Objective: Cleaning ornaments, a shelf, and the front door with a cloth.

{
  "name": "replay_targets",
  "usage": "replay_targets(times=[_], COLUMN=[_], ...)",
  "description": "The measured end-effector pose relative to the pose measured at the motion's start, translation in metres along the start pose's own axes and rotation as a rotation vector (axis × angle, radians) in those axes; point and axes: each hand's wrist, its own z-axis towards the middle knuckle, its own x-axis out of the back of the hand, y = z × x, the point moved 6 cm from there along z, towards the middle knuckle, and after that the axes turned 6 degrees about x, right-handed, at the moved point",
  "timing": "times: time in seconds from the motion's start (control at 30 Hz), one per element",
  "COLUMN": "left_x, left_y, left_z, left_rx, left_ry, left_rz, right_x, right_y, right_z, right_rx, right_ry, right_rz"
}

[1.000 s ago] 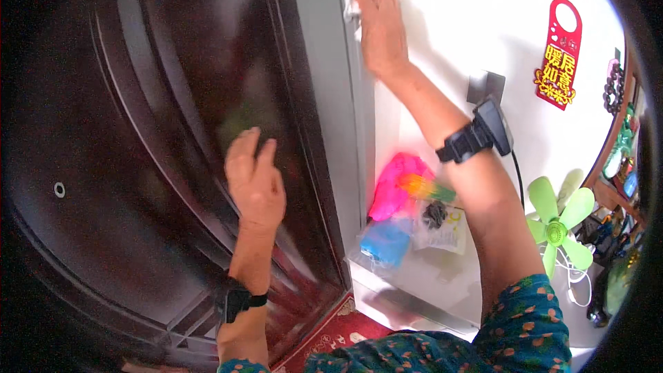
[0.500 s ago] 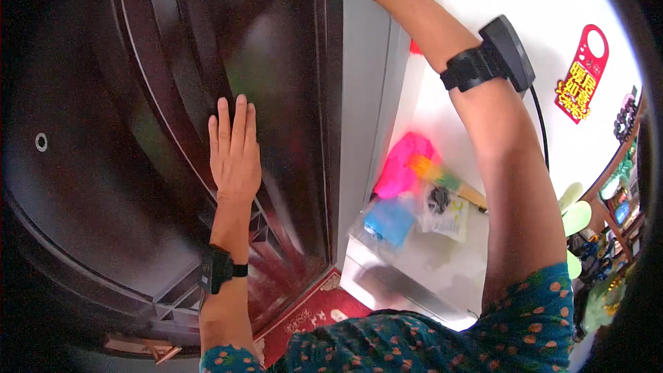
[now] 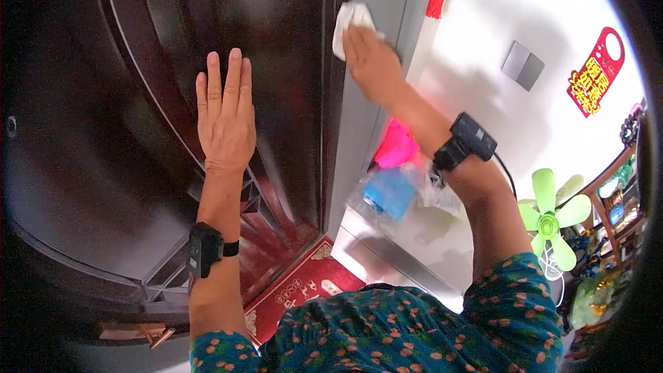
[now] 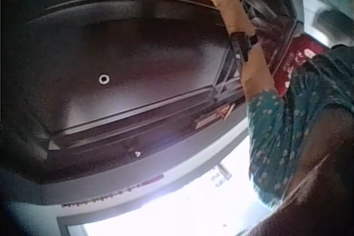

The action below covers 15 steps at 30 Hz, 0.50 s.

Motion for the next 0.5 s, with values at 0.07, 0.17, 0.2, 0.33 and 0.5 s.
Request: replay_targets(times=[0.07,0.17,0.2,0.33,0.5], left_x=[0.004,-0.003,-0.002,0.006,0.000], left_y=[-0.004,-0.005,-0.003,-0.008,0.000], left_z=[-0.002,-0.004,-0.003,-0.003,-0.002], left_rx=[0.008,0.004,0.005,0.012,0.002], left_ry=[0.002,0.006,0.007,0.010,0.023], left_rz=[-0.026,0.015,-0.012,0.005,-0.003], right_x=[-0.027,-0.042,-0.045,-0.070,-0.062], right_y=[-0.026,-0.064,-0.078,-0.105,-0.100], right_z=[-0.026,-0.056,-0.065,-0.098,-0.118], right_rx=[0.022,0.144,0.251,0.222,0.408], right_ry=[-0.067,-0.205,-0.260,-0.315,-0.340], right_rz=[0.111,0.069,-0.075,-0.020,0.229])
